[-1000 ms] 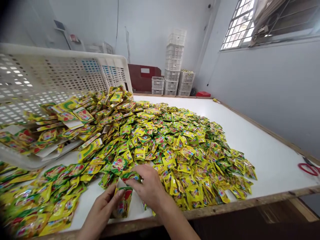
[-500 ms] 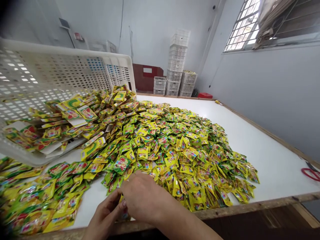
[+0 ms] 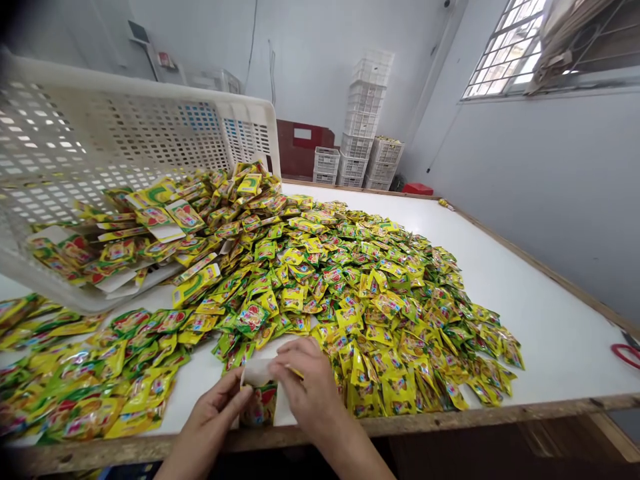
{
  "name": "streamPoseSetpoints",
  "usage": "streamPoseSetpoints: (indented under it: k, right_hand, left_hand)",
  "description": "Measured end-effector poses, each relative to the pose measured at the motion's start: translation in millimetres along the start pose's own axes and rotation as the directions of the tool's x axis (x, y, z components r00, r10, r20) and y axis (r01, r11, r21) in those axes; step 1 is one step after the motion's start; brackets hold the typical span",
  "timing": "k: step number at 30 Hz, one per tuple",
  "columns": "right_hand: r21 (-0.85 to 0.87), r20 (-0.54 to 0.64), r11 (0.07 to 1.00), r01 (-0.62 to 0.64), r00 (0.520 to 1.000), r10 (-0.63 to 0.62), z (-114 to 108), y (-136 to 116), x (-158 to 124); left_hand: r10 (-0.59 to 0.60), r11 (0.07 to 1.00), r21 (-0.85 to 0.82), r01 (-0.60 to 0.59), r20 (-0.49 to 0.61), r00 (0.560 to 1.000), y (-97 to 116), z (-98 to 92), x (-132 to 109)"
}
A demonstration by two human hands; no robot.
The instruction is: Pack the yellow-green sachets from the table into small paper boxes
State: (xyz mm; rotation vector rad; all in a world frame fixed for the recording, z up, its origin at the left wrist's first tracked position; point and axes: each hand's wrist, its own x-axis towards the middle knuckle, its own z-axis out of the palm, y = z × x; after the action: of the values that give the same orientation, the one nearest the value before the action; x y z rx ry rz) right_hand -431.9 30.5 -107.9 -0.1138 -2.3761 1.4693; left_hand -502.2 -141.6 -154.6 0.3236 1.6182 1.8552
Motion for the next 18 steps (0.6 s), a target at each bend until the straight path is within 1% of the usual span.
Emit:
streamPoseSetpoints:
  k: [1, 2, 3, 4, 5, 6, 7, 8, 9, 10, 11, 12, 13, 14, 16, 18]
  right_hand:
    - [0.130, -0.044, 0.985, -0.117, 0.991, 0.123, 1.2, 2.7, -2.8]
    - [0.269, -0.032, 0.934, -0.234, 0.967, 0.251, 4.2, 6.2, -4.9]
    - [0.390, 0.032, 0.855, -0.341, 0.933, 0.358, 8.8, 9.9, -6.2]
    - [0.473, 0.125, 0.766, -0.435, 0.894, 0.431, 14.2, 13.2, -6.6]
    - [0.513, 0.209, 0.693, -0.506, 0.857, 0.471, 19.7, 15.6, -6.1]
    - [0.518, 0.251, 0.663, -0.540, 0.837, 0.486, 24.4, 16.8, -4.7]
    - [0.501, 0.237, 0.686, -0.528, 0.846, 0.478, 27.7, 16.7, -2.6]
    - [0.471, 0.176, 0.745, -0.472, 0.878, 0.445, 29.2, 15.6, 0.0]
    - [0.429, 0.099, 0.816, -0.387, 0.918, 0.383, 29.0, 13.9, 2.7]
    - [0.384, 0.030, 0.876, -0.293, 0.952, 0.305, 27.5, 12.2, 5.3]
    - [0.345, -0.015, 0.913, -0.217, 0.971, 0.237, 25.1, 10.8, 7.6]
    - [0.324, -0.027, 0.929, -0.178, 0.980, 0.198, 22.7, 10.2, 9.2]
    - [0.324, -0.018, 0.930, -0.176, 0.981, 0.192, 20.6, 10.4, 10.3]
    - [0.339, -0.004, 0.920, -0.199, 0.977, 0.213, 19.3, 11.3, 10.7]
    - [0.387, 0.013, 0.881, -0.272, 0.957, 0.290, 19.2, 14.3, 10.2]
    - [0.426, 0.015, 0.847, -0.319, 0.938, 0.346, 20.5, 17.1, 9.0]
  left_hand:
    - [-0.023, 1.000, -0.015, 0.023, -0.016, 1.000, 2.5, -0.1, -0.7]
    - [-0.052, 0.998, -0.043, 0.051, -0.015, 0.999, 5.8, 0.0, -1.3]
    - [-0.087, 0.993, -0.080, 0.087, 0.005, 0.996, 9.7, 0.3, -1.8]
    - [-0.122, 0.985, -0.116, 0.126, 0.043, 0.992, 14.1, 0.7, -2.0]
    - [-0.152, 0.976, -0.147, 0.164, 0.090, 0.984, 18.4, 1.2, -1.8]
    - [-0.173, 0.966, -0.171, 0.193, 0.125, 0.977, 22.2, 1.8, -1.3]
    - [-0.180, 0.960, -0.191, 0.204, 0.136, 0.974, 25.2, 2.3, -0.5]
    - [-0.174, 0.959, -0.205, 0.197, 0.124, 0.977, 26.9, 2.7, 0.5]
    - [-0.155, 0.963, -0.211, 0.170, 0.089, 0.984, 27.3, 2.8, 1.7]
    - [-0.126, 0.971, -0.200, 0.130, 0.032, 0.991, 26.1, 2.7, 2.8]
    - [-0.097, 0.982, -0.169, 0.089, -0.037, 0.995, 23.8, 2.3, 3.8]
    - [-0.064, 0.992, -0.119, 0.051, -0.107, 0.992, 20.4, 1.5, 4.5]
    - [-0.030, 0.998, -0.060, 0.021, -0.164, 0.986, 16.7, 0.7, 4.9]
    - [0.001, 1.000, -0.002, -0.002, -0.199, 0.980, 12.9, -0.1, 5.0]
    - [0.052, 0.997, 0.070, -0.038, -0.204, 0.978, 6.8, -1.3, 5.1]
    - [0.079, 0.992, 0.112, -0.060, -0.173, 0.982, 3.9, -2.2, 6.2]
